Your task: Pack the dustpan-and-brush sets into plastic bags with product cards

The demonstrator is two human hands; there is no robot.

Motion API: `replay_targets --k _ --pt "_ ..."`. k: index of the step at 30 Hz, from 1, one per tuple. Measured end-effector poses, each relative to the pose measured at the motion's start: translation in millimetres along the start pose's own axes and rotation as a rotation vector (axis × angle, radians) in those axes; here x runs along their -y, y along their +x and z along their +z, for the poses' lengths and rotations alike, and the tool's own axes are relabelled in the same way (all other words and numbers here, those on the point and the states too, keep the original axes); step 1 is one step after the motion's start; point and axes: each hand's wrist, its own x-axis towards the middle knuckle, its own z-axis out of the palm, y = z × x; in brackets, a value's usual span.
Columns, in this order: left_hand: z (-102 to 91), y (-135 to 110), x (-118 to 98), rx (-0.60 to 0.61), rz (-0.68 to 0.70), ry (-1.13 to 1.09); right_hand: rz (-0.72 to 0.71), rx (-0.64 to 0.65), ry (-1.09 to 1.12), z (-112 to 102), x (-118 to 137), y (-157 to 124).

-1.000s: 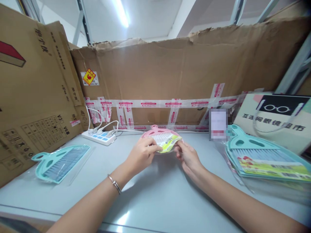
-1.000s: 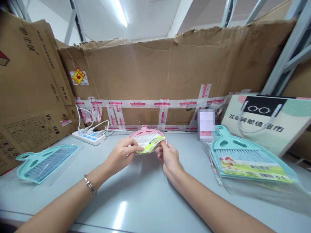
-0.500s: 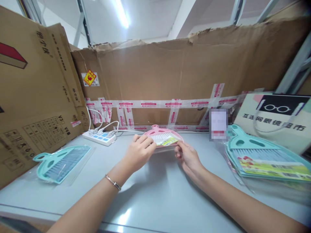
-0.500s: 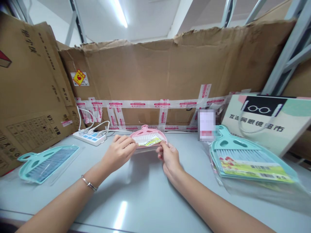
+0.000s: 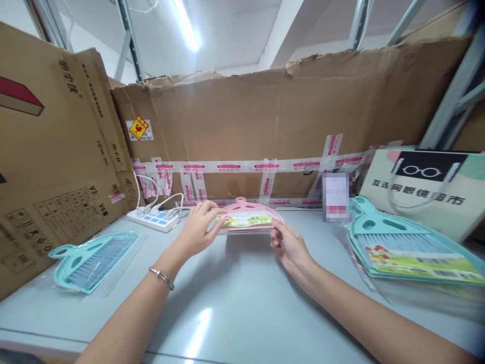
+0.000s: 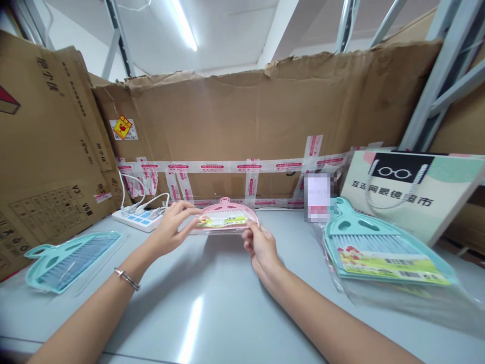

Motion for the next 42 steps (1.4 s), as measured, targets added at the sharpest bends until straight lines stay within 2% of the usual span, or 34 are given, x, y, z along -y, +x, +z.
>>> replay_targets --k 2,4,6,8,10,14,17,22,24,26,28,29,33,36,39,42 --pt "-9.3 -1.3 11.0 0.034 -0.061 -0.141 -0.014 0.019 0.016 -1.2 2.0 2.5" --pt "-14.2 -3.7 19.8 0.142 -0.117 -0.298 -0.032 0.047 0.03 -2.3 3.4 4.4" --pt "-12.6 -5.4 21.9 0.267 -0.143 -0.466 -0.05 0.082 0.031 -3.2 4.0 5.2" --pt "-4.7 -4.9 17.4 0.281 -0.158 -0.589 -0.065 0.12 0.017 -3.4 4.1 4.8" --pt "7.1 -2.5 10.5 0.157 -0.199 -0.661 -0.087 0.156 -0.013 -3.0 4.7 3.4" --pt "29.8 1.6 4.0 -0.169 -0.258 -0.779 -0.166 0.25 -0.129 -2.2 8.8 1.0" --pt "38.9 1.1 2.9 -0.294 -0.289 -0.866 -0.188 0.33 -0.231 -2.7 13.0 2.1" --pt "44.7 -0.1 -2.3 -0.41 -0.377 -1.005 -0.179 0.484 -0.358 -7.6 16.2 10.8" --pt "46.7 -0.2 -4.0 -0.456 -0.394 -0.974 -0.331 0.552 -0.446 -11.2 14.1 14.4" --pt "49.0 -0.7 -5.7 -0.491 -0.43 -0.947 -0.576 0.61 -0.619 -14.5 9.4 15.3" --pt "51.6 -1.6 -7.9 -0.521 -0.466 -0.94 -0.763 0.627 -0.821 -16.4 2.2 12.5" --pt "52.7 -2.1 -9.2 -0.538 -0.48 -0.939 -0.802 0.604 -0.902 -16.7 -2.0 9.9" --pt "54.9 -3.1 -15.0 -0.577 -0.539 -0.963 -0.752 0.481 -1.022 -15.5 -16.8 -0.3" --pt "53.6 -2.7 -17.4 -0.578 -0.581 -1.006 -0.77 0.457 -0.922 -15.8 -18.0 -0.4" --pt "50.9 -2.6 -16.7 -0.586 -0.581 -0.952 -0.815 0.458 -0.794 -17.4 -12.5 5.7" --pt "48.1 -2.8 -14.3 -0.618 -0.564 -0.87 -0.745 0.498 -0.708 -17.4 -8.6 12.9"
